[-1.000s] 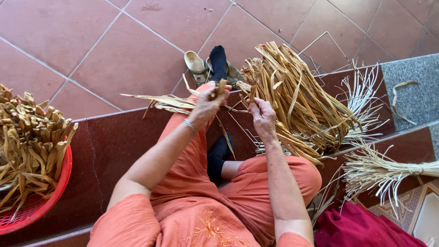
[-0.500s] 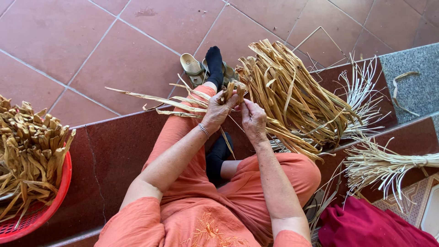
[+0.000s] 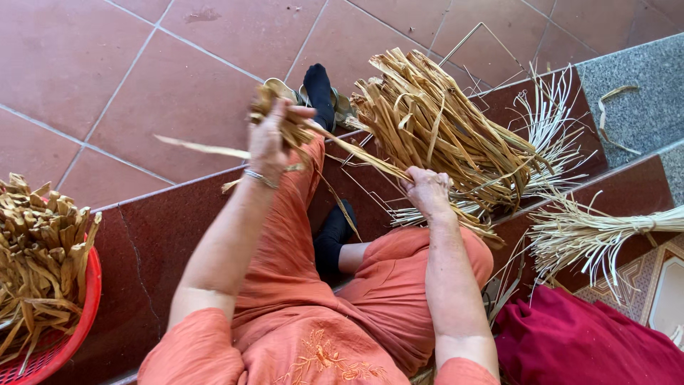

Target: The person weaves dried plant fibers into a rectangular basket frame, interlacing strands by hand to form a tight base. They trim excess fibers with scissors and then trim a bundle of dried fibers to prepare additional material.

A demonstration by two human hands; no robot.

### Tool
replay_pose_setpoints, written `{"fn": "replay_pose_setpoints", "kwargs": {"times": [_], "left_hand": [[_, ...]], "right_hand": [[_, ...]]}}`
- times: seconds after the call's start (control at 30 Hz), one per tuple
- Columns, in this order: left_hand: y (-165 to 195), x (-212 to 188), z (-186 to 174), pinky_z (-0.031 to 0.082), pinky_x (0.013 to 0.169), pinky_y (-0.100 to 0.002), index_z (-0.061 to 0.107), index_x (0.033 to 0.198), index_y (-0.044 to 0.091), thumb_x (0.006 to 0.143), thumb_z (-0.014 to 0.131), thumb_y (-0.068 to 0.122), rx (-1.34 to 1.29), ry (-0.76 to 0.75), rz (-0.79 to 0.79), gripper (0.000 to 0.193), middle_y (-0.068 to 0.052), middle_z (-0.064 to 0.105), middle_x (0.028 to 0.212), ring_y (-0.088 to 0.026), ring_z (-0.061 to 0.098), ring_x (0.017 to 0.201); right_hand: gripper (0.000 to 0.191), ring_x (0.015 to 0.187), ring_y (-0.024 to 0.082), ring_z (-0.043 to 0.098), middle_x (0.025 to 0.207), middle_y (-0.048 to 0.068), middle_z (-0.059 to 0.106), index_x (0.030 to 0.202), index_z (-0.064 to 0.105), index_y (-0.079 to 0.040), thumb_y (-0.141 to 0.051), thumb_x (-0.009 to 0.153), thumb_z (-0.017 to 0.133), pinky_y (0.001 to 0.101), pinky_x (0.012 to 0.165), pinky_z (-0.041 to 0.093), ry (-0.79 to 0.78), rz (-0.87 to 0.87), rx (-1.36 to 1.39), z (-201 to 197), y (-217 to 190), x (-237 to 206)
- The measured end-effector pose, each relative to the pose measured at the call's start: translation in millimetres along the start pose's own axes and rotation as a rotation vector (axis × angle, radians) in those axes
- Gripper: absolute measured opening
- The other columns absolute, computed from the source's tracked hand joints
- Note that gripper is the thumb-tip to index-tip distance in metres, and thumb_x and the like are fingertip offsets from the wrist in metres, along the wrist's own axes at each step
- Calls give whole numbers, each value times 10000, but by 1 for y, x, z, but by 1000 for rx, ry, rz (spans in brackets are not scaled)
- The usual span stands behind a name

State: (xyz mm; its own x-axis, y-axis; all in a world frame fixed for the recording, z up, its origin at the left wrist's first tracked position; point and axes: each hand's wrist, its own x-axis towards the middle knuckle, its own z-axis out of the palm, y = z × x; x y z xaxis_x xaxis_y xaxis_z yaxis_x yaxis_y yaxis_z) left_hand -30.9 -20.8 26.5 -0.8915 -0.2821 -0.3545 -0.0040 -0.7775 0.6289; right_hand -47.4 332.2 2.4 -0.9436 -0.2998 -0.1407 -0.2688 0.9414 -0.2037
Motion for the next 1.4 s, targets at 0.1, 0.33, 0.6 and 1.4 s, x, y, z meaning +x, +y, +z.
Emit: {"fn": "replay_pose_setpoints", "kwargs": {"times": [0.1, 0.33, 0.6, 1.4], "left_hand": [[56, 8, -36, 653, 781, -536, 591, 1081, 64, 1053, 577, 259, -21, 88, 163, 197, -86, 691, 758, -250, 732, 714], [199, -16, -148, 649, 638, -423, 608, 1093, 1, 1161, 611, 272, 66, 265, 841, 279, -37, 539, 715, -178, 589, 647], [184, -40, -115, 586, 580, -316, 594, 976, 63, 1084, 746, 270, 748, 357, 1279, 278, -32, 647, 826, -90, 662, 643], [17, -33, -26, 618, 785, -232, 717, 1076, 41, 970, 767, 39, 828, -190, 605, 117, -25, 749, 988, -70, 696, 883]], "right_hand": [[100, 911, 334, 692, 902, 120, 752, 917, 739, -207, -302, 934, 710, 504, 845, 421, -8, 11, -37, 7, 12, -1], [107, 918, 297, 718, 928, 93, 769, 913, 768, -179, -272, 884, 724, 480, 863, 443, 15, -12, 11, 11, 0, 2], [127, 838, 310, 739, 998, 108, 772, 1076, 764, -118, -127, 967, 699, 446, 735, 577, 237, -179, 124, 29, -51, 29], [400, 690, 281, 753, 974, 147, 753, 1331, 662, -216, -119, 946, 620, 431, 767, 590, -395, -21, 54, -6, -62, 67]]}}
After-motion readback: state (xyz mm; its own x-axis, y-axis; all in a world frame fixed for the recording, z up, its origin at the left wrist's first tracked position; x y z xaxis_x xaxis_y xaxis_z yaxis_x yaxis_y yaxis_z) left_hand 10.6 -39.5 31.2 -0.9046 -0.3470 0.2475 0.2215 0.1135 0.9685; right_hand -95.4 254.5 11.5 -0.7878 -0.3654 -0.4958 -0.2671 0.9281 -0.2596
